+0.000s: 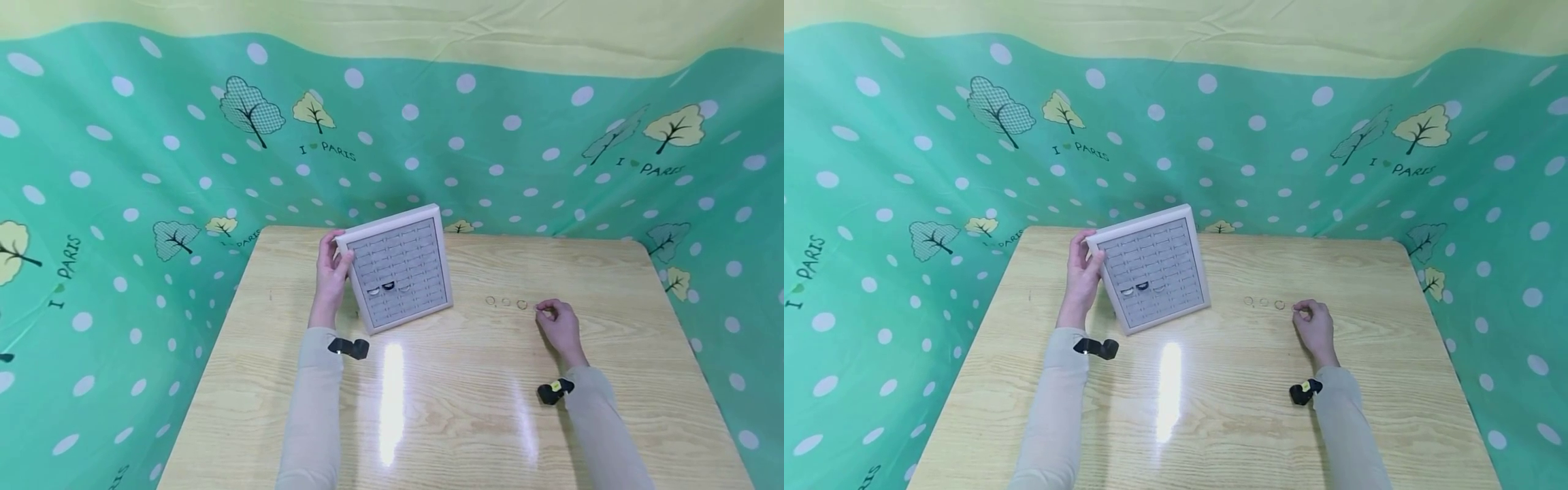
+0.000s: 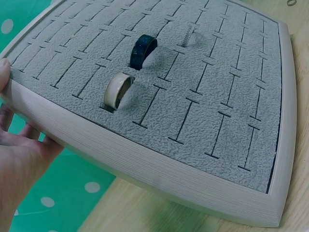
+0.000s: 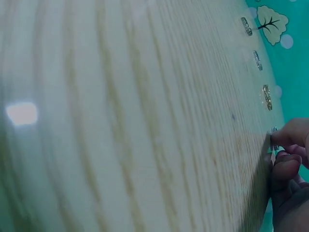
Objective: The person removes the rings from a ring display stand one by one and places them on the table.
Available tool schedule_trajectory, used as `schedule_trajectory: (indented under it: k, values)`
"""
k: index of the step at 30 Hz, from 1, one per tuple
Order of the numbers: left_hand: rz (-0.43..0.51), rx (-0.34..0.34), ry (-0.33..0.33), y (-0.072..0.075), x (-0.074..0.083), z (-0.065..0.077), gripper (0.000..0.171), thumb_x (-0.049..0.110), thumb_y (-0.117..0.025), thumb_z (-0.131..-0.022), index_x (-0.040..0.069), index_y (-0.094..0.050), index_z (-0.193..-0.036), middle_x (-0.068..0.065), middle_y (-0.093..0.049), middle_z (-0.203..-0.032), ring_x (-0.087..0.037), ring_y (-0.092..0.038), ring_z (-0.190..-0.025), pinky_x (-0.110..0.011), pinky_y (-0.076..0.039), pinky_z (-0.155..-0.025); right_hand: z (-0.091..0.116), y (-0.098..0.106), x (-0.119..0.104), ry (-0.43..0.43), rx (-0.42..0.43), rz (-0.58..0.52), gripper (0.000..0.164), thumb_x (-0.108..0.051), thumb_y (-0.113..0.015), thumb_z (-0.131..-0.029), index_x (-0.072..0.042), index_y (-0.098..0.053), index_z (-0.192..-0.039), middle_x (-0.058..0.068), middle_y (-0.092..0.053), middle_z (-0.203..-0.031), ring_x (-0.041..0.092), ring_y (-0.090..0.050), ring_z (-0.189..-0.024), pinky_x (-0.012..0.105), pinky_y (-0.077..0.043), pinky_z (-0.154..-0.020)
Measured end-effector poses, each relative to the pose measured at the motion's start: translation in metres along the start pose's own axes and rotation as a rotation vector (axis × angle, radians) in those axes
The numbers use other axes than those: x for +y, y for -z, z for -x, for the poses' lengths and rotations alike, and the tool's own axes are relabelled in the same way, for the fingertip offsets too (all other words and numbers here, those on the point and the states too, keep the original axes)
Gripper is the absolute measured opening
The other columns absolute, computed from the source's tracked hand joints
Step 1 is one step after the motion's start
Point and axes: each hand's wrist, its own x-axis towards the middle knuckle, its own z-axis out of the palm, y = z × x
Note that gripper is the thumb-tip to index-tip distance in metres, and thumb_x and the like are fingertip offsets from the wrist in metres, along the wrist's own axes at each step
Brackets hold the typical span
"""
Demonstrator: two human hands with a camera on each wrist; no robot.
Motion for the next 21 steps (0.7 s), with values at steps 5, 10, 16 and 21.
schedule_trajectory:
  k: [5, 10, 16, 21]
  values:
    - [0.005, -0.006, -0.009, 0.001, -0.001, 0.000, 0.045, 0.000, -0.052, -0.097, 0.008, -0.036, -0.138, -0.007, -0.048, -0.128, -0.024, -0.056, -0.106, -0.034, -0.056, -0.080, 0.002, 0.000, -0.005, -0.060, 0.024, -0.072, 0.019, 0.000, -0.059, -0.091, 0.006, -0.059, -0.108, 0.020, -0.050, -0.107, 0.008, -0.044, -0.072, 0.015, -0.038, -0.060]
    - [0.008, 0.000, -0.010, 0.001, -0.002, 0.000, 0.044, 0.000, -0.053, -0.096, 0.009, -0.037, -0.137, -0.007, -0.049, -0.129, -0.023, -0.057, -0.105, -0.034, -0.056, -0.080, 0.008, -0.002, -0.012, -0.107, 0.041, -0.154, 0.024, 0.000, -0.059, -0.090, 0.006, -0.056, -0.113, 0.018, -0.047, -0.110, 0.006, -0.044, -0.072, 0.011, -0.038, -0.059]
    - [0.004, -0.004, -0.007, 0.001, -0.001, 0.001, 0.046, 0.001, -0.053, -0.096, 0.009, -0.036, -0.138, -0.007, -0.049, -0.129, -0.023, -0.057, -0.105, -0.035, -0.056, -0.080, 0.013, -0.008, -0.024, -0.158, 0.038, -0.208, 0.029, -0.002, -0.056, -0.090, 0.003, -0.054, -0.119, 0.014, -0.045, -0.115, 0.010, -0.044, -0.077, 0.012, -0.039, -0.060]
    - [0.000, -0.005, -0.006, 0.000, -0.001, 0.000, 0.047, 0.001, -0.053, -0.096, 0.007, -0.035, -0.139, -0.007, -0.049, -0.130, -0.023, -0.057, -0.105, -0.035, -0.056, -0.080, 0.018, -0.016, -0.042, -0.132, 0.008, -0.258, 0.029, -0.002, -0.057, -0.090, 0.003, -0.054, -0.119, 0.014, -0.046, -0.119, 0.008, -0.050, -0.080, 0.011, -0.044, -0.064]
